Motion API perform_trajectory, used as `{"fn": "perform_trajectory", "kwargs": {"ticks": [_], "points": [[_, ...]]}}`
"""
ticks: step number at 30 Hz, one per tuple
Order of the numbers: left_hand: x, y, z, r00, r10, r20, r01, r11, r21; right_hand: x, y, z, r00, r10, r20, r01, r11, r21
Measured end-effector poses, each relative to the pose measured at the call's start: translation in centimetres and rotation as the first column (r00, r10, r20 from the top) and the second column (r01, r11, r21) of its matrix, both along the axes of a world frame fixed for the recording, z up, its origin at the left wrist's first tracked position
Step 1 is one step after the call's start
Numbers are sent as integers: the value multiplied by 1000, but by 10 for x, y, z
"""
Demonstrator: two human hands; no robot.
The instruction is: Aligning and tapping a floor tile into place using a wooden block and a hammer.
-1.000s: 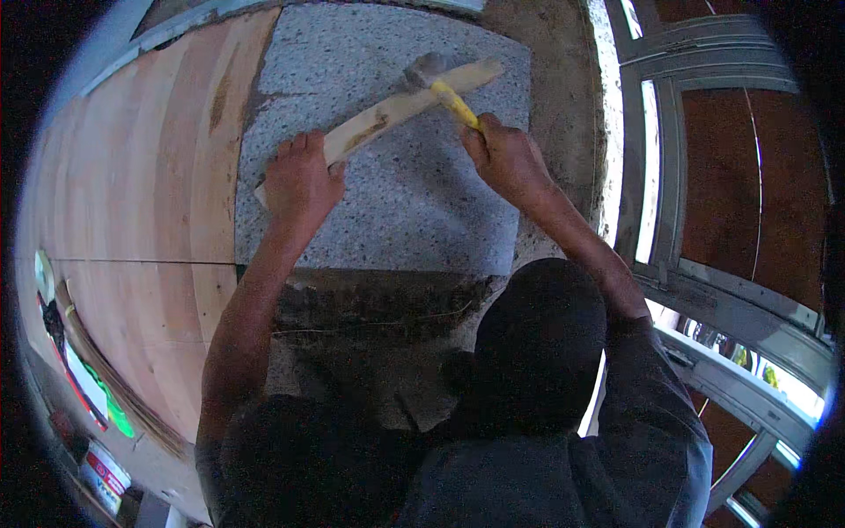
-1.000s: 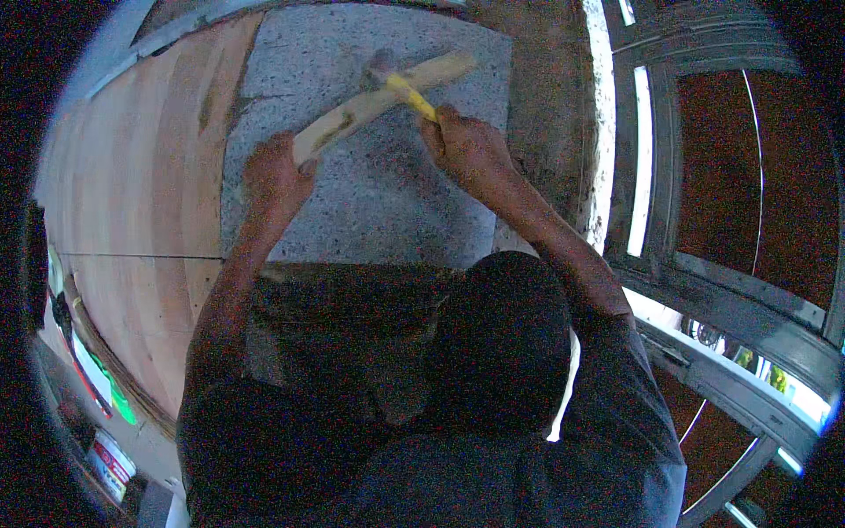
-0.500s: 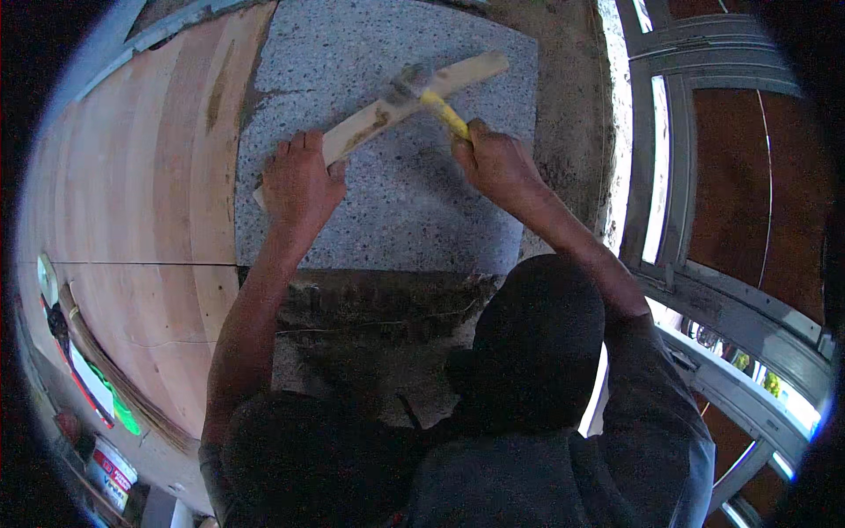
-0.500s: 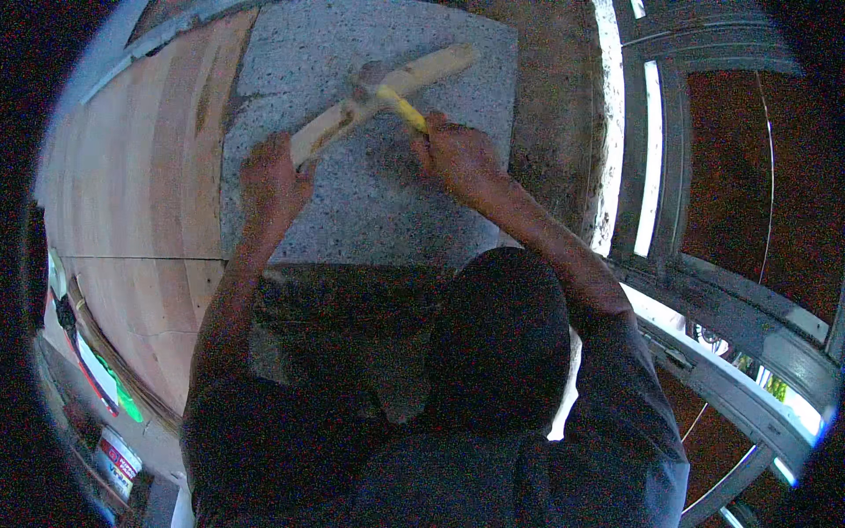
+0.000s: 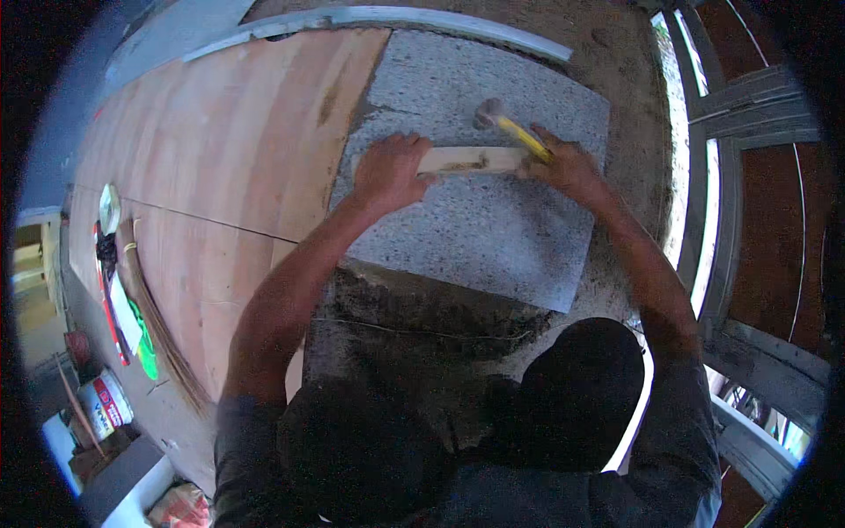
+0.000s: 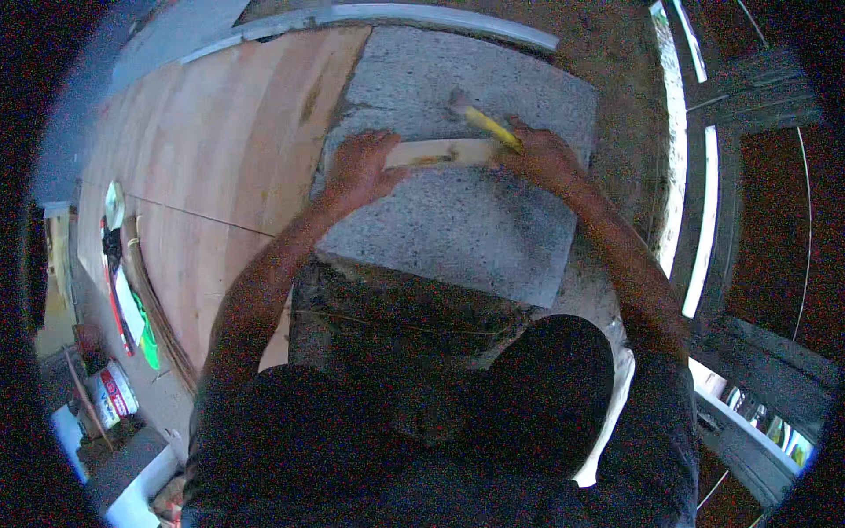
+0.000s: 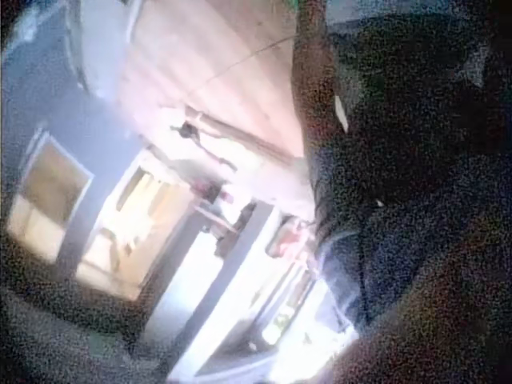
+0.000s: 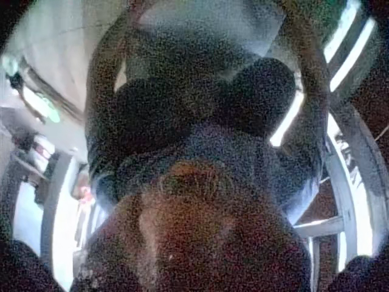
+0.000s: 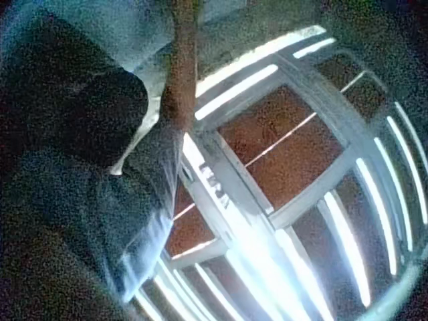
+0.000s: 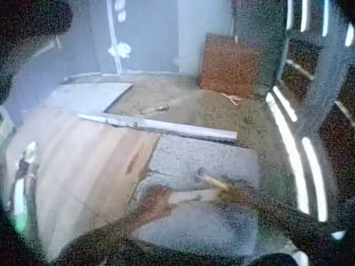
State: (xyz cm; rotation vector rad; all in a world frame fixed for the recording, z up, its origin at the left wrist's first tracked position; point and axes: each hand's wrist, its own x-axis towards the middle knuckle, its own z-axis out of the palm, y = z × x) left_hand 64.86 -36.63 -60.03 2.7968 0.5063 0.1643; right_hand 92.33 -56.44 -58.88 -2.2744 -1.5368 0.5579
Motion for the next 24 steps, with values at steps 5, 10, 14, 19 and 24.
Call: {"fn": "perform_trajectory", "kwargs": {"ticks": [5,10,14,19,24], "points": [[31,41,4,964,-263,-28,264,963,53,-16,-15,19,995,48,92,-23,967,-254],[62,101,-5,995,-1,97,5,999,-38,-43,-27,27,972,-173,157,206,952,-227],[78,172,-9,974,155,-168,-148,988,51,-54,-29,19,966,-230,122,250,949,-192],[97,215,-36,958,141,-250,-82,969,235,-54,-25,13,963,-219,157,254,934,-251],[106,230,-53,991,108,-74,-70,917,393,-50,-26,8,977,-191,96,209,951,-229]]}}
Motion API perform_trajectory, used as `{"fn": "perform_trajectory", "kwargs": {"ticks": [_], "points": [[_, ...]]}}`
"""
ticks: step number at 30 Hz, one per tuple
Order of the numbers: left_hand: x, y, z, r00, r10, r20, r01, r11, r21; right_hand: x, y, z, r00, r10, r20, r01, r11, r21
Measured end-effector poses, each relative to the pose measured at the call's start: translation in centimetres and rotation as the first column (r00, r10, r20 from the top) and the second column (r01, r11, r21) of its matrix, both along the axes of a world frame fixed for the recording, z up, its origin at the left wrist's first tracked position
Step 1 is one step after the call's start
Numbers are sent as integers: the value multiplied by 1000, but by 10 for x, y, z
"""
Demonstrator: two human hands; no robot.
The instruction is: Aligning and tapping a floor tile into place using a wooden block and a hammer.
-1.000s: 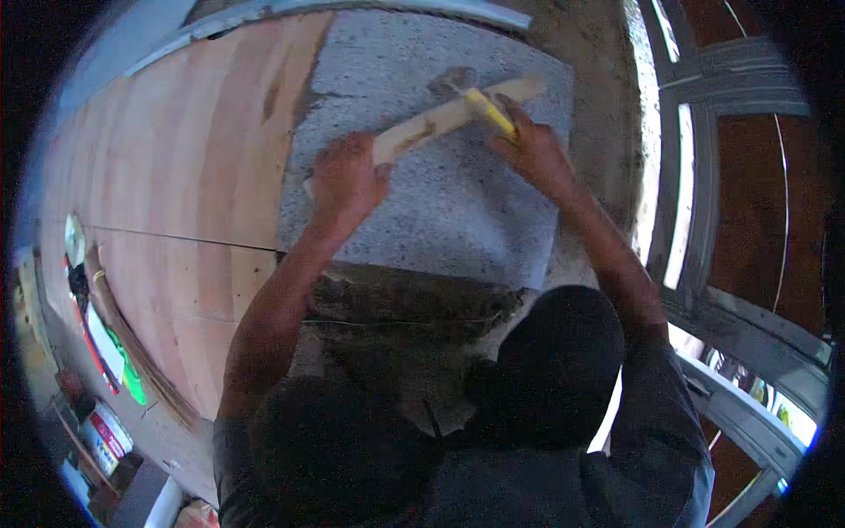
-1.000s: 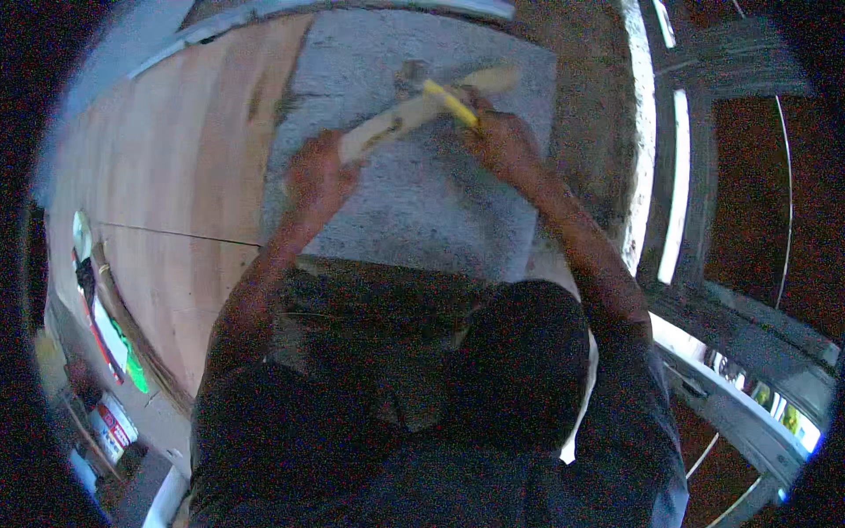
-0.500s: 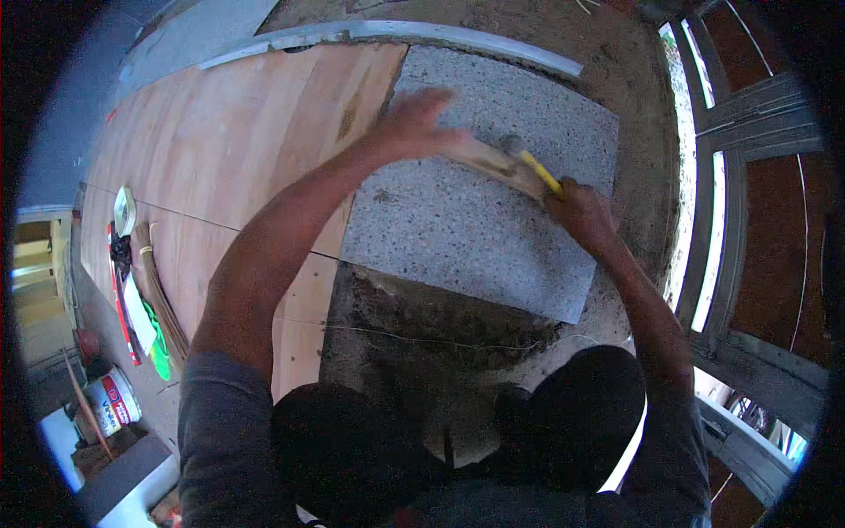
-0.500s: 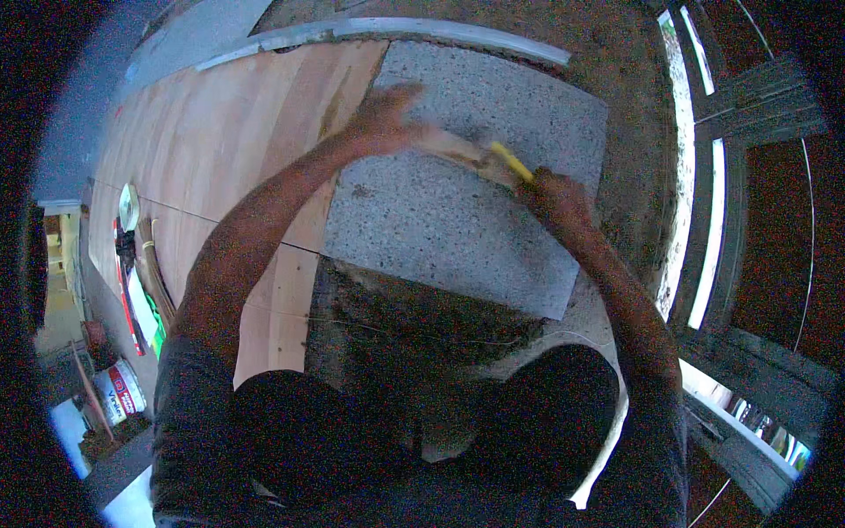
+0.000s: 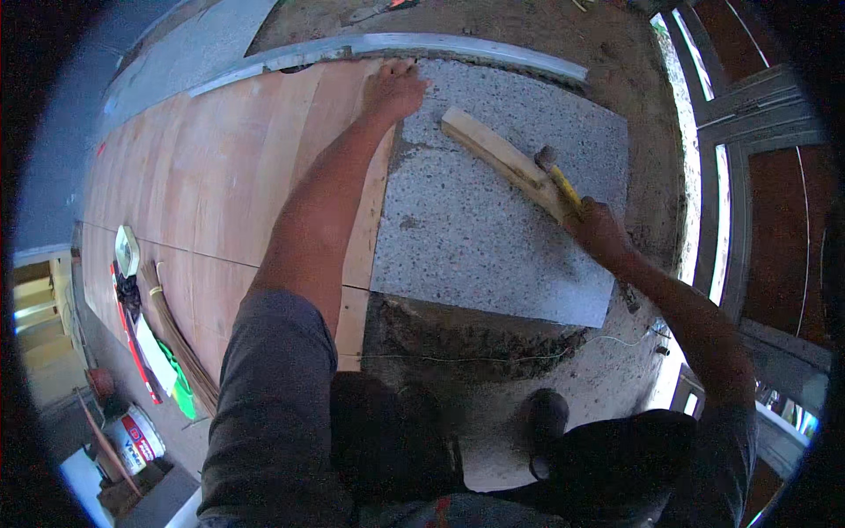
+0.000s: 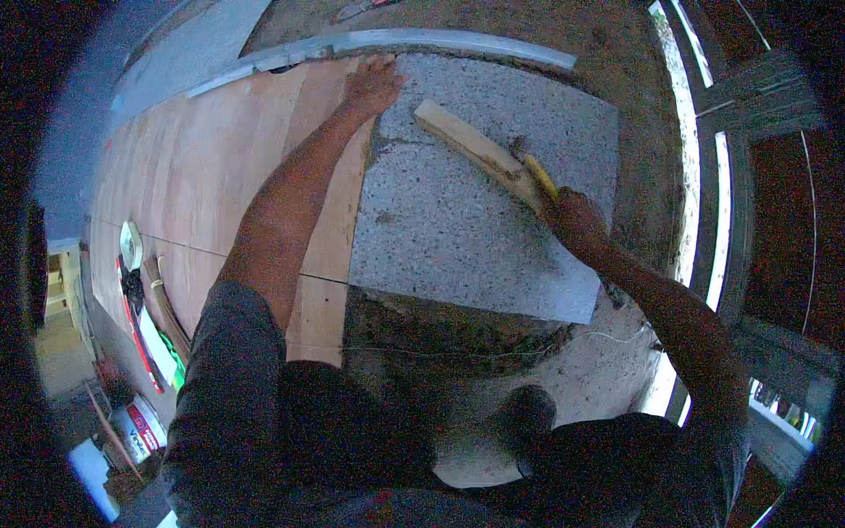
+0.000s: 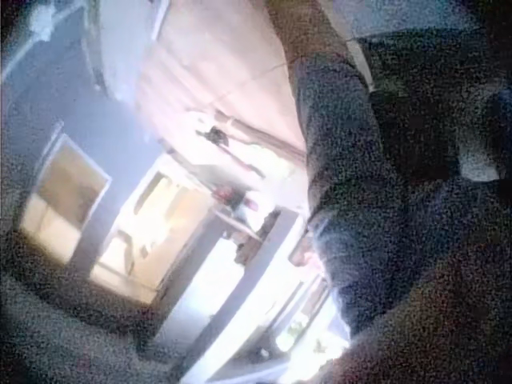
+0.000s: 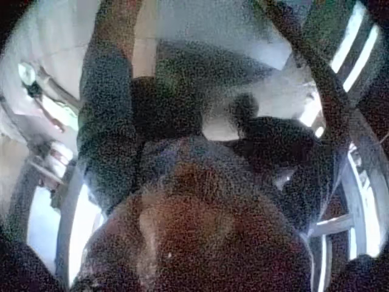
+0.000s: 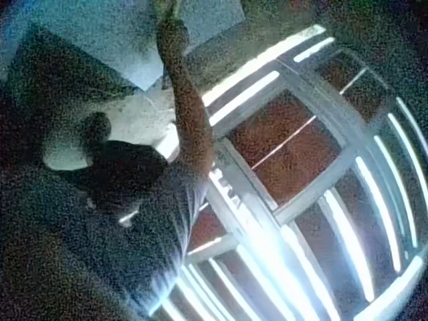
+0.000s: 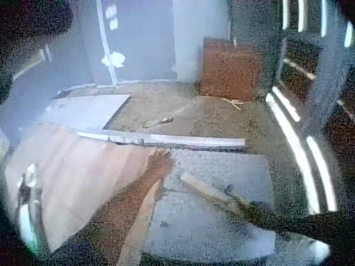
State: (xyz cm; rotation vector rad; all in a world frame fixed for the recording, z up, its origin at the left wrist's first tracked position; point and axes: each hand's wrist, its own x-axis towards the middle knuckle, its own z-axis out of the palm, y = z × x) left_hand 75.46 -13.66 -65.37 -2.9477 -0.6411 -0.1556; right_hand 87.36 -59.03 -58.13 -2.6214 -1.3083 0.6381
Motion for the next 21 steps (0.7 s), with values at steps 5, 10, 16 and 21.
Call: {"fn": "perform_trajectory", "kwargs": {"ticks": [5,10,16,21], "points": [[-1,1,-2,999,32,1,-32,999,-19,-5,-4,-6,997,-2,80,3,1000,-11],[-4,-1,5,999,-17,-37,16,999,-42,-26,2,-6,994,-96,59,89,990,110],[-4,1,3,999,-3,-54,3,1000,-12,-44,24,-2,982,-167,87,159,983,91],[-2,6,-6,999,16,-44,-20,995,-95,-42,30,3,980,-197,-24,198,973,117]]}}
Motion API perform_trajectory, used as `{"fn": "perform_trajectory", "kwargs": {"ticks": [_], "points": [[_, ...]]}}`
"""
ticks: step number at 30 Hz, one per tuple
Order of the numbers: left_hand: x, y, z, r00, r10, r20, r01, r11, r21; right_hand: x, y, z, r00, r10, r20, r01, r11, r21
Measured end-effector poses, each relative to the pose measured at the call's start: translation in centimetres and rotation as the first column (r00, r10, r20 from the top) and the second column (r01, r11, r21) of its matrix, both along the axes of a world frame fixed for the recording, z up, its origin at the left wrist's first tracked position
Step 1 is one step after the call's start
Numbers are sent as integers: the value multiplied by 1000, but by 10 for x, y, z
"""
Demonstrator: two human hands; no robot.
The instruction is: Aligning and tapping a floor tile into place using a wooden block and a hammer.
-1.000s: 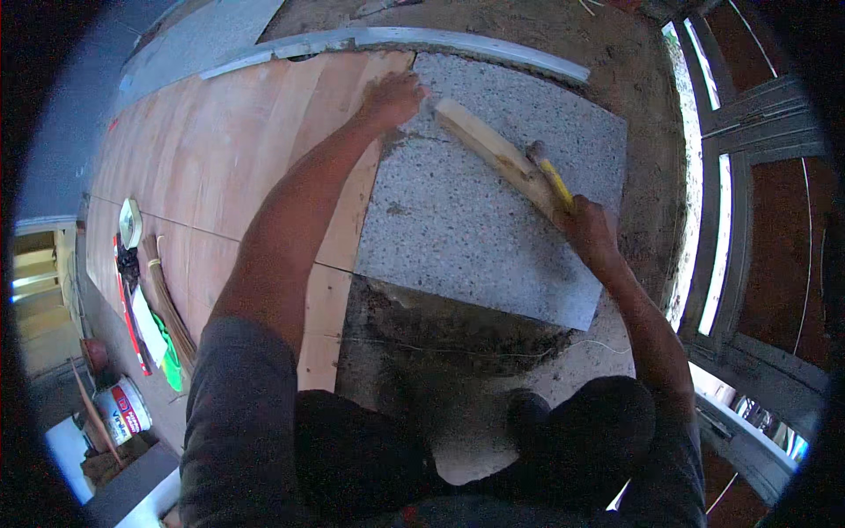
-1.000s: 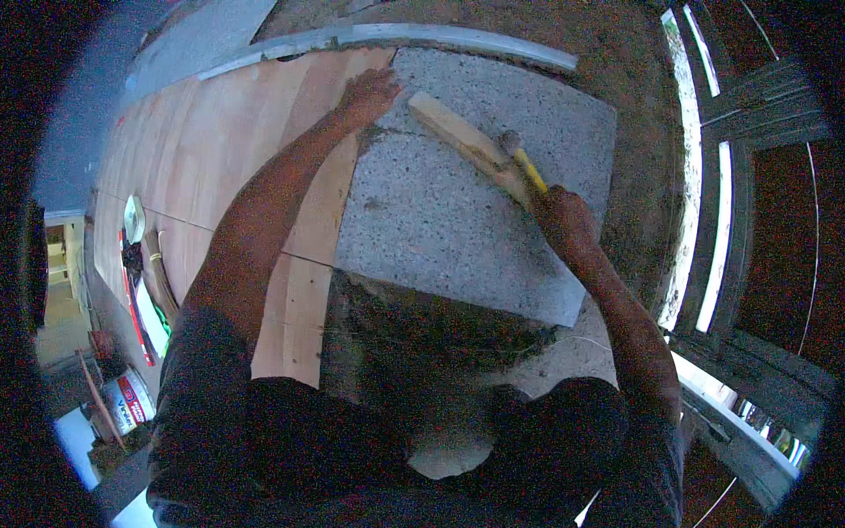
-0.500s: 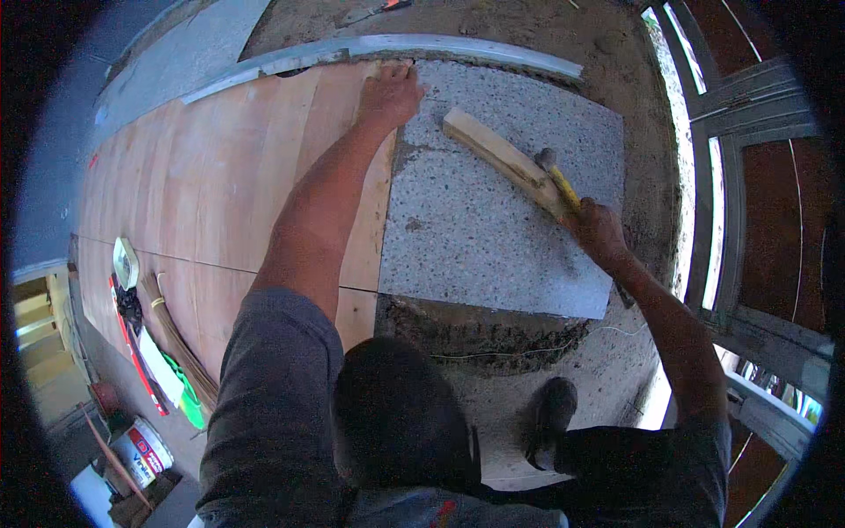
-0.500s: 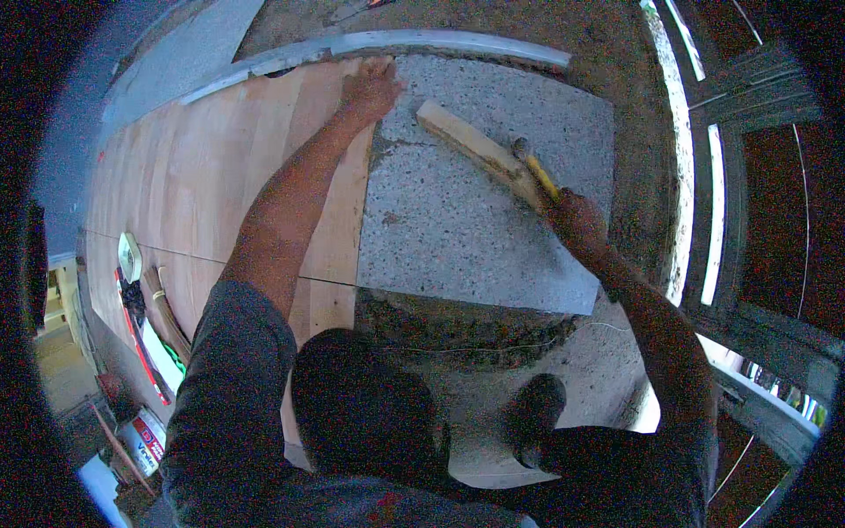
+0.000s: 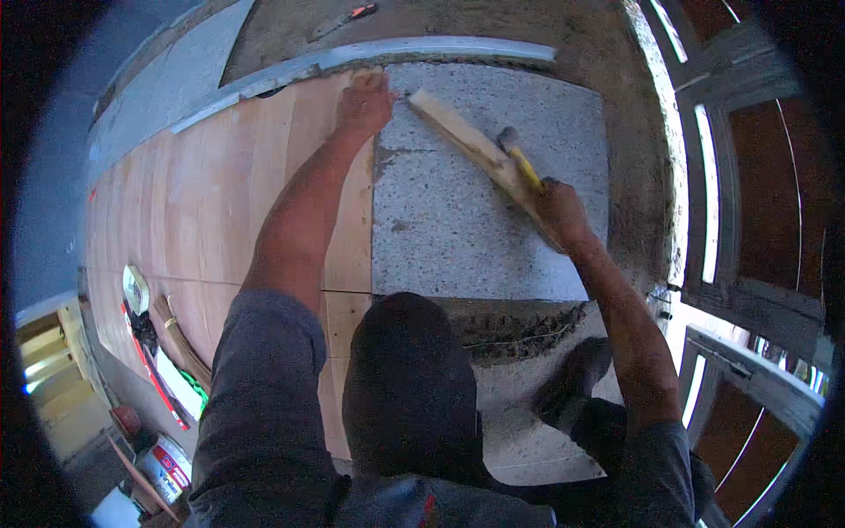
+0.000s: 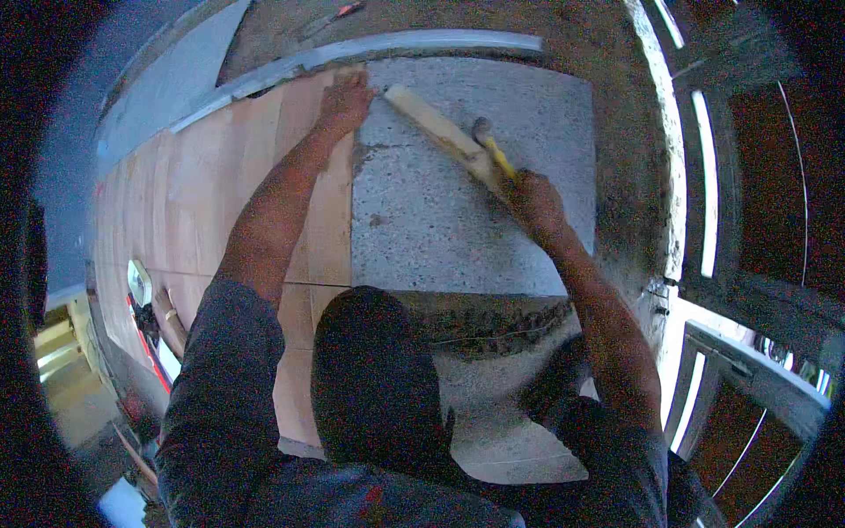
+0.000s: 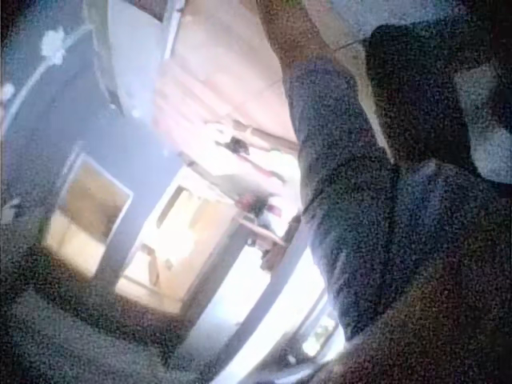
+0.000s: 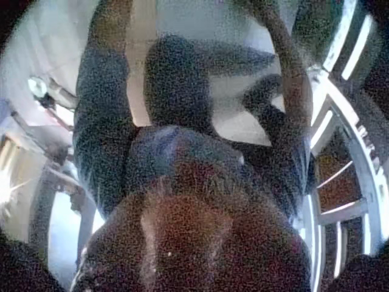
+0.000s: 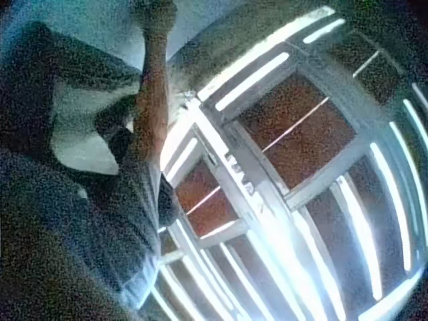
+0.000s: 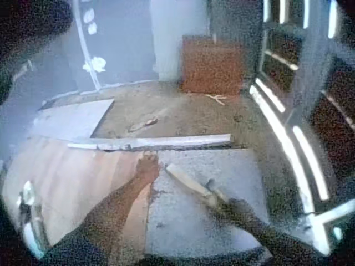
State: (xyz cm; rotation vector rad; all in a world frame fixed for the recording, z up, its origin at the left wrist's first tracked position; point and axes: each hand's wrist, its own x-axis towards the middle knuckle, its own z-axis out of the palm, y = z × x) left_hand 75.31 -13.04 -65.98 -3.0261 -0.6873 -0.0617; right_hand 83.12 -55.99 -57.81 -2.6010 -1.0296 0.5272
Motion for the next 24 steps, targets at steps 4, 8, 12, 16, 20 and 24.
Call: {"fn": "perform_trajectory", "kwargs": {"ticks": [4,8,12,16,20,24], "points": [[4,6,-1,995,-25,-95,24,1000,-18,30,-39,-12,947,-289,-138,302,949,87],[3,4,-2,998,-38,-59,45,992,116,103,-91,-56,931,-293,219,300,954,-1],[6,11,-10,983,-17,-182,59,972,229,154,-133,-112,818,-536,-209,574,736,359],[2,19,-15,996,19,-83,-33,985,-168,162,-139,-139,885,-419,-204,464,837,290],[-3,9,-6,994,3,-110,2,999,47,144,-130,-138,904,-172,392,264,945,-193],[-2,-6,9,997,7,-76,-1,997,79,133,-127,-132,871,-333,362,293,942,162]]}}
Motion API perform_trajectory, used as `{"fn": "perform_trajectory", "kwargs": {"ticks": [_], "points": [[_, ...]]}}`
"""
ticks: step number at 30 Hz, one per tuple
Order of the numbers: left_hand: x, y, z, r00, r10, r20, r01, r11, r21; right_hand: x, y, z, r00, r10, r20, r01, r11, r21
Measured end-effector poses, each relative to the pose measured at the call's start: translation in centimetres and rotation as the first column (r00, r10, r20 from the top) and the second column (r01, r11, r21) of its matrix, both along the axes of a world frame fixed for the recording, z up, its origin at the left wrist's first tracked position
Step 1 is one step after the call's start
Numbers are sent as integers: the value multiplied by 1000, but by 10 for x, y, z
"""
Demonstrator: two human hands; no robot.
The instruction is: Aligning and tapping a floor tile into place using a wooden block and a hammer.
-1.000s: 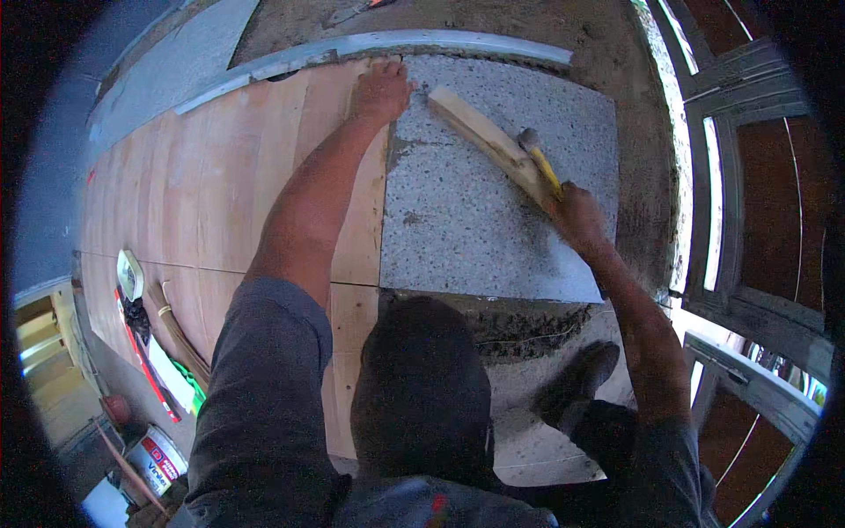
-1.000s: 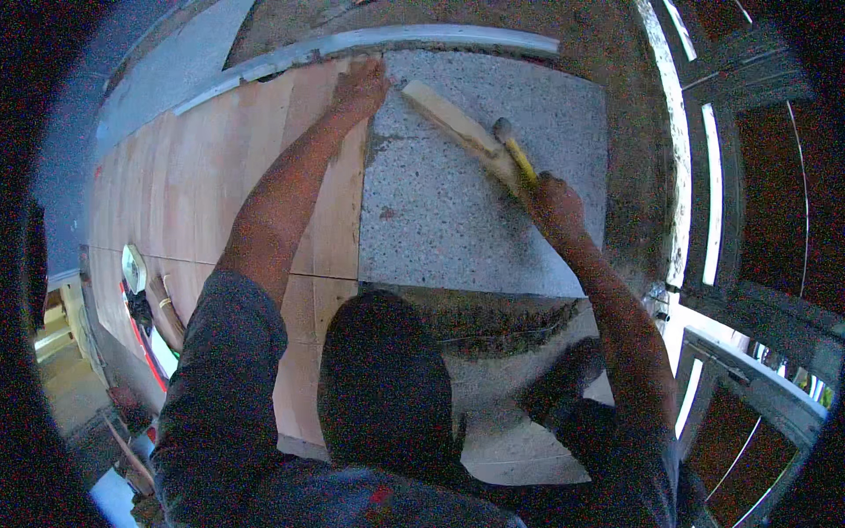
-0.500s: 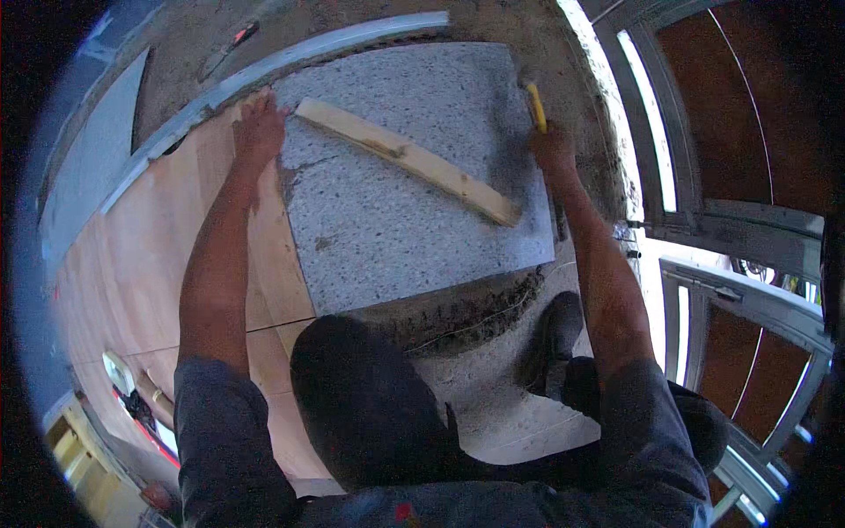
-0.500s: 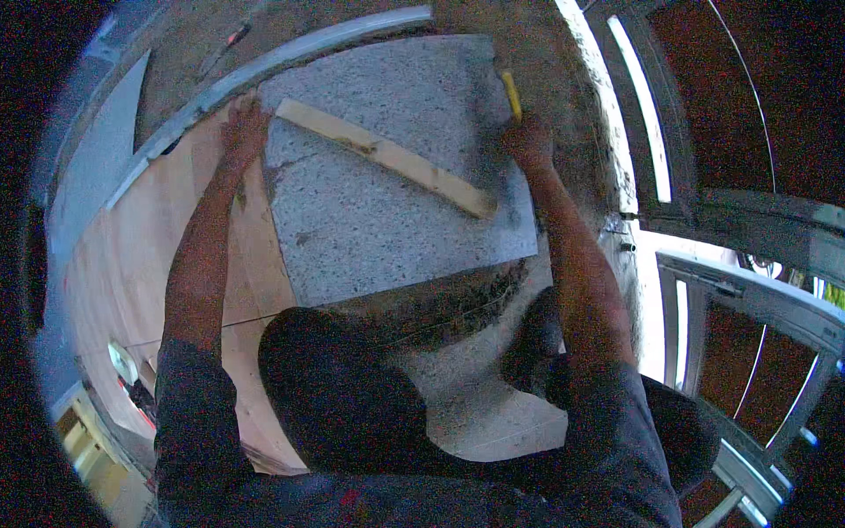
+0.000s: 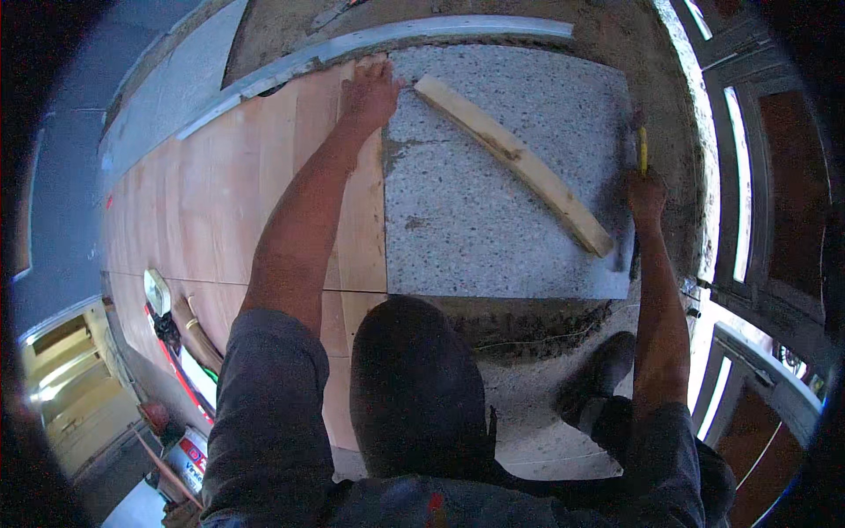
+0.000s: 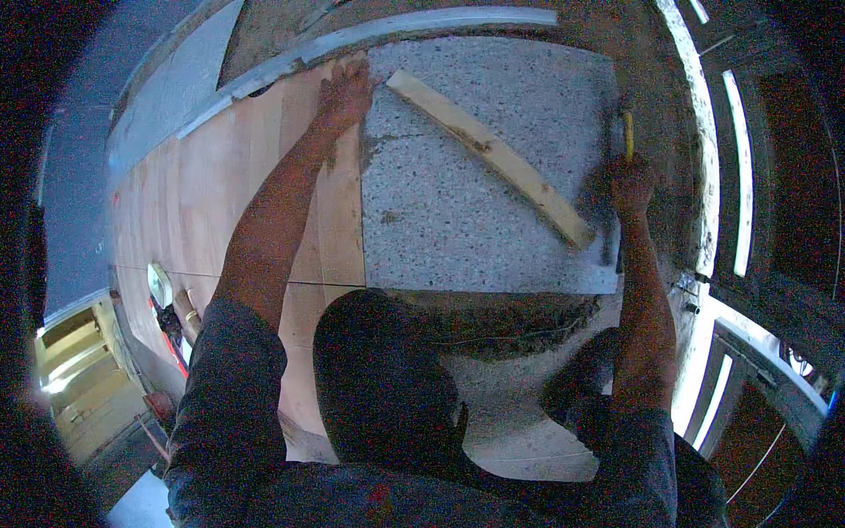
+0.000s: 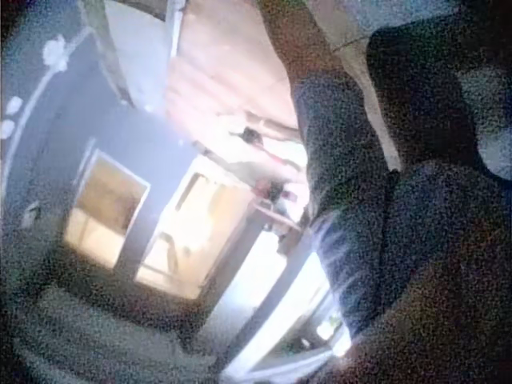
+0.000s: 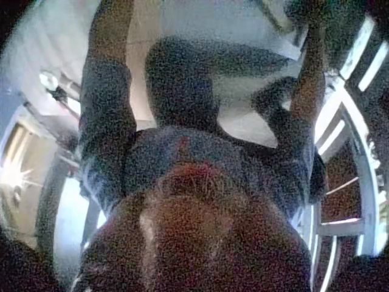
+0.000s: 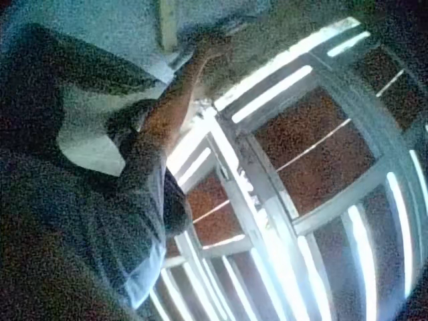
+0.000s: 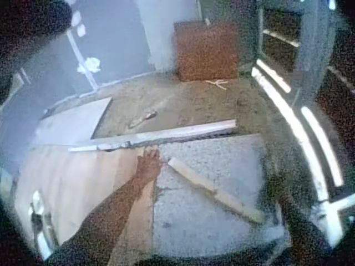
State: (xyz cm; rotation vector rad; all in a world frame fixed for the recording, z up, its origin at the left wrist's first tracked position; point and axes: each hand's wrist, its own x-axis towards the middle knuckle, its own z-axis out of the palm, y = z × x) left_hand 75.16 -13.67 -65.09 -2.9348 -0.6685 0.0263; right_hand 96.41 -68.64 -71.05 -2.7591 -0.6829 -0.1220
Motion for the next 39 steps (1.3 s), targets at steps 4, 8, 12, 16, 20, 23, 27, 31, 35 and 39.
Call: {"fn": "perform_trajectory", "kwargs": {"ticks": [4,8,12,16,20,23,27,31,35,39], "points": [[0,-5,7,1000,4,-17,-3,999,49,7,3,3,997,-72,-17,70,993,-90],[2,3,2,999,-18,-33,17,999,-44,16,11,5,963,-211,-170,209,978,-28],[2,10,-6,998,14,-54,-20,994,-112,14,15,4,978,-193,-83,202,974,105],[9,14,-5,999,-41,15,41,999,-11,14,12,5,998,-46,44,51,992,-117],[14,5,1,999,0,-40,1,999,38,17,5,8,992,127,-4,-125,965,-232],[14,2,6,1000,14,-11,-14,1000,-7,13,12,10,993,118,-1,-112,937,-332],[14,-6,8,995,23,99,-30,997,69,7,24,29,984,-121,-130,104,986,-133],[3,2,28,998,-69,5,69,996,-48,-31,29,79,967,-215,-139,194,970,-147],[-41,-21,27,965,137,224,-48,931,-361,-49,-12,103,947,-289,-141,270,953,-138],[-182,-96,10,902,35,431,147,913,-381,-21,-75,92,945,-315,-89,301,943,-143]]}}
